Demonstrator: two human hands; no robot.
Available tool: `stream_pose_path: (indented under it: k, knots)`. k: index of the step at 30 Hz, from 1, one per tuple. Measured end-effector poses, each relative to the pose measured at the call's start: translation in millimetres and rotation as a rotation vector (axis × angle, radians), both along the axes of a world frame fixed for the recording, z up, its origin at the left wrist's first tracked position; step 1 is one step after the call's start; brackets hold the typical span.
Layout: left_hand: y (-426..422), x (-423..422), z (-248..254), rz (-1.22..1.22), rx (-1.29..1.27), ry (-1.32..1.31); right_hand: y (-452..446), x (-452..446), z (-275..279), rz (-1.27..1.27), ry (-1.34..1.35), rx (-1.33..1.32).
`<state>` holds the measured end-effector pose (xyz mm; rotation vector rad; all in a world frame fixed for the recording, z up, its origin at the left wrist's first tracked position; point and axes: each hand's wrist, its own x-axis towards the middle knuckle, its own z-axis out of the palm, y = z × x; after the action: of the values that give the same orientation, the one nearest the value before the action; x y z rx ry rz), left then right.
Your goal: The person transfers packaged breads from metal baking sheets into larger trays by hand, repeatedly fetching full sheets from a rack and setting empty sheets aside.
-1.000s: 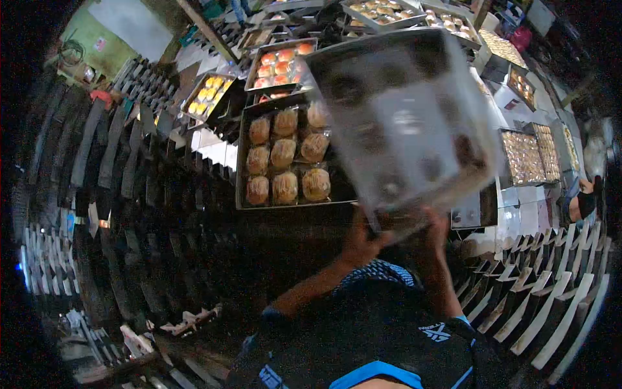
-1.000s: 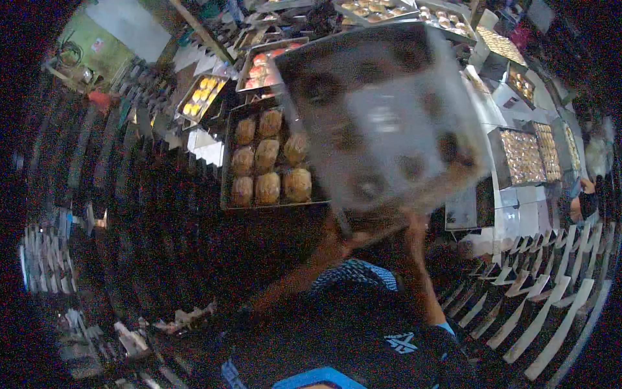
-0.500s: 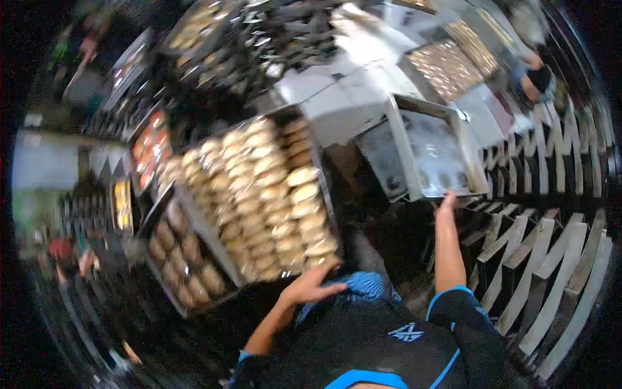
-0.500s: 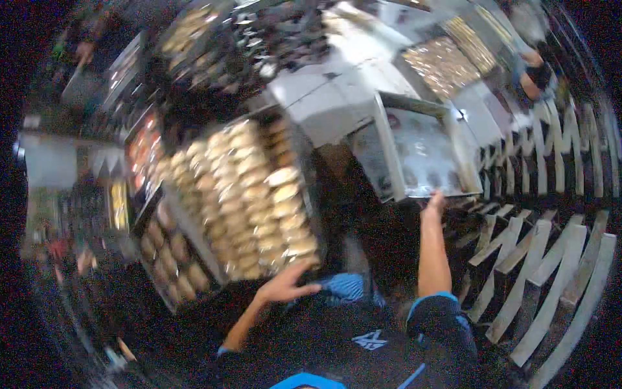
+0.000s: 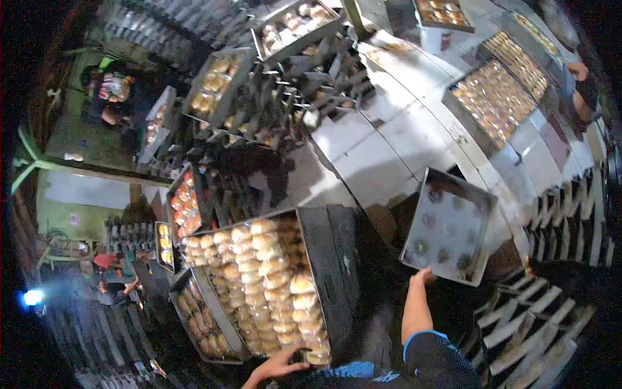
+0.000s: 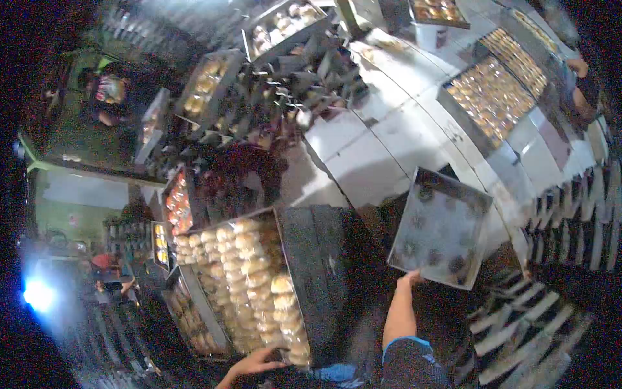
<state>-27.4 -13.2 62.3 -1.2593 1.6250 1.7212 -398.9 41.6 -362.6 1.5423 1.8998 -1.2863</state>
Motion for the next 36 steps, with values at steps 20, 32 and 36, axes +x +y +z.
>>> stream_pose_path:
  k: [20,32,36]
  knots:
    - [26,197,-4,0.185,-0.329,0.250,107,-20,-85,1.151,0.280,-0.018]
    - [14,574,-59,1.483,-1.155,-0.395,7,369,376,1.574,1.273,-0.415]
    - [51,615,-136,1.169,-0.512,-0.014,-14,509,400,2.240,1.180,-0.483]
